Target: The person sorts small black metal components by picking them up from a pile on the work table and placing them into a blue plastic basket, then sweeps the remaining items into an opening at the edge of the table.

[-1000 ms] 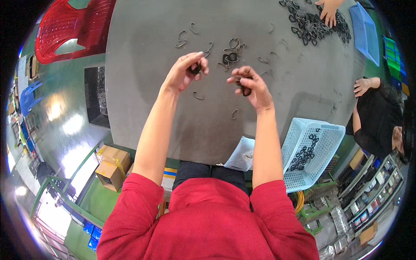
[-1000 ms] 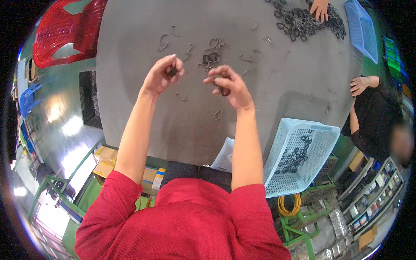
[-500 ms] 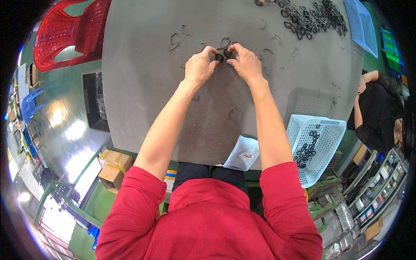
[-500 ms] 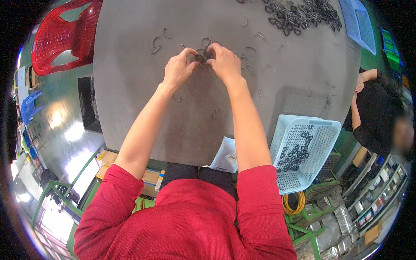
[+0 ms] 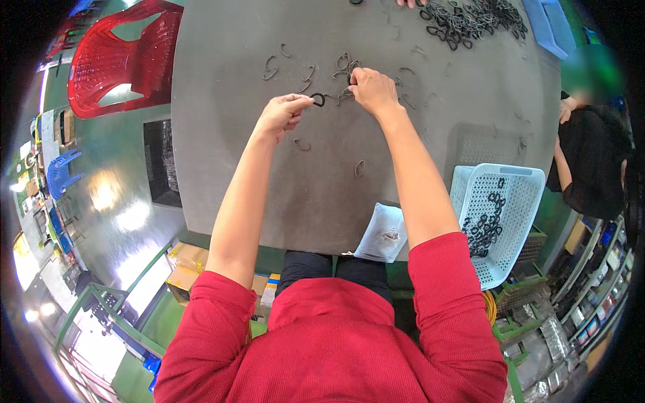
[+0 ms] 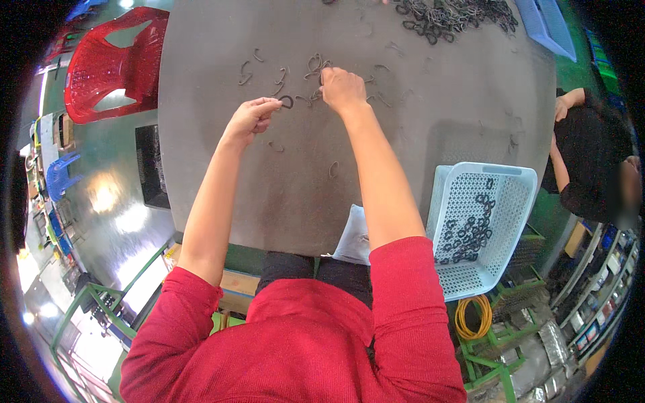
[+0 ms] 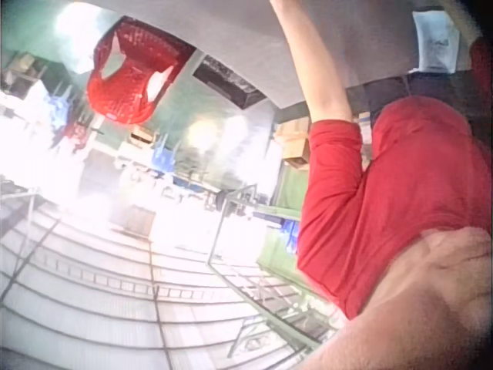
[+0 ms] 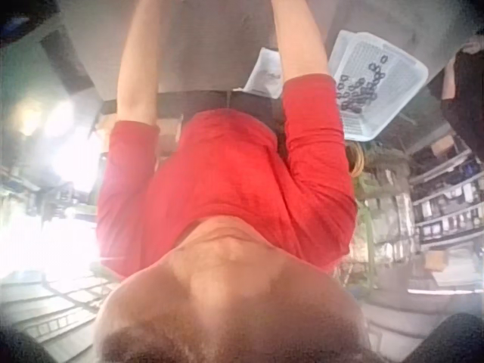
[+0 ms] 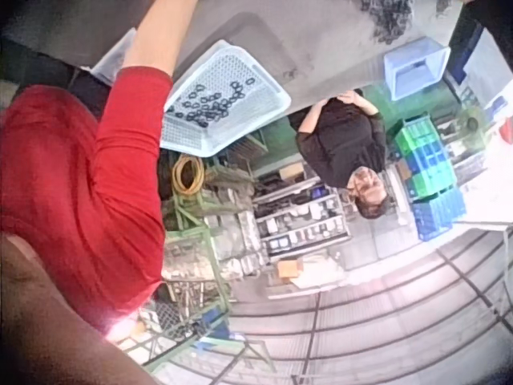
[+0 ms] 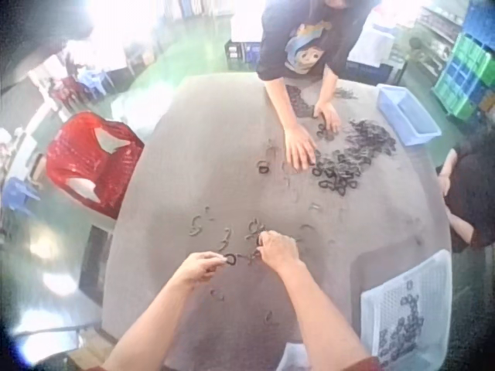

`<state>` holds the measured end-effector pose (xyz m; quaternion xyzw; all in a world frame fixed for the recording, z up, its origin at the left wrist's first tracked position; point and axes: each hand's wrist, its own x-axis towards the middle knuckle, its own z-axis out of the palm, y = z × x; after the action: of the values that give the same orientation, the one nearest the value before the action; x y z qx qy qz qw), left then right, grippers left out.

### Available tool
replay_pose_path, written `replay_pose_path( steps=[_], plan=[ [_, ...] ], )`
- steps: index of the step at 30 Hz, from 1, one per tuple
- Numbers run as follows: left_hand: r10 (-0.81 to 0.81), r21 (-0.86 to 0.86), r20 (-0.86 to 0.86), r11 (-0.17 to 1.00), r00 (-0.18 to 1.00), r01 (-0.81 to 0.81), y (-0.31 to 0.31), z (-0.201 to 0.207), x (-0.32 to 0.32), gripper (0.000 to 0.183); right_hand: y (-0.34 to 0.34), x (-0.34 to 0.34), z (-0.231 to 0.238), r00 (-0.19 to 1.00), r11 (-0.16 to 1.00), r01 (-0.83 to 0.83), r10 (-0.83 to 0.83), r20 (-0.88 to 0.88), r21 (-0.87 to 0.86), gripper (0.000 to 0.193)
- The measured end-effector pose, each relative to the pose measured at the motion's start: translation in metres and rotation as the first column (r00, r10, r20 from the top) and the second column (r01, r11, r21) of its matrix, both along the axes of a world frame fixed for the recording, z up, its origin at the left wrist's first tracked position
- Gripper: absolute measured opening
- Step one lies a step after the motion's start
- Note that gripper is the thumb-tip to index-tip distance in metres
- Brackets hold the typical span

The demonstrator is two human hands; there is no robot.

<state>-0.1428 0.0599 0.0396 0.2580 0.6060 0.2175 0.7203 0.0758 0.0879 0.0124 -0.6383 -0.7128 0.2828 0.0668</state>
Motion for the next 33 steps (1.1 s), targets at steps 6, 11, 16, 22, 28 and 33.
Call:
replay_pose_path(
  steps=[6,11,16,22,28,33],
  plan=[
    [-0.065,-0.001,-0.125,0.998,0.99,0.066,-0.023,0.019,0.008,0.019,-0.039,0.034,0.023,0.796,0.908,0.383,-0.417,-0.438,-0.167,0.023],
    [-0.335,0.311,-0.152,0.877,0.93,0.367,-0.059,0.072,0.123,0.027,-0.134,0.1,0.111,0.563,0.704,0.697,-0.657,-0.501,-0.14,0.023],
    [-0.596,0.536,-0.01,0.674,0.803,0.507,-0.131,0.126,0.286,0.03,-0.25,0.206,0.14,0.405,0.415,0.909,-0.846,-0.348,0.048,0.016],
    [-0.354,0.86,-0.218,0.371,0.91,0.351,-0.131,0.11,0.313,0.036,-0.321,0.256,0.123,0.443,0.457,0.851,-0.889,0.114,0.261,0.027],
    [-0.098,0.636,-0.747,0.183,0.658,0.749,-0.108,-0.007,0.219,0.056,-0.33,0.285,0.091,0.299,0.356,0.823,-0.934,0.196,0.443,0.049],
    [-0.277,0.383,-0.909,-0.259,0.312,0.887,-0.098,-0.047,0.255,0.056,-0.318,0.303,0.09,0.308,0.342,0.823,-0.94,0.148,0.455,0.048]
  ],
)
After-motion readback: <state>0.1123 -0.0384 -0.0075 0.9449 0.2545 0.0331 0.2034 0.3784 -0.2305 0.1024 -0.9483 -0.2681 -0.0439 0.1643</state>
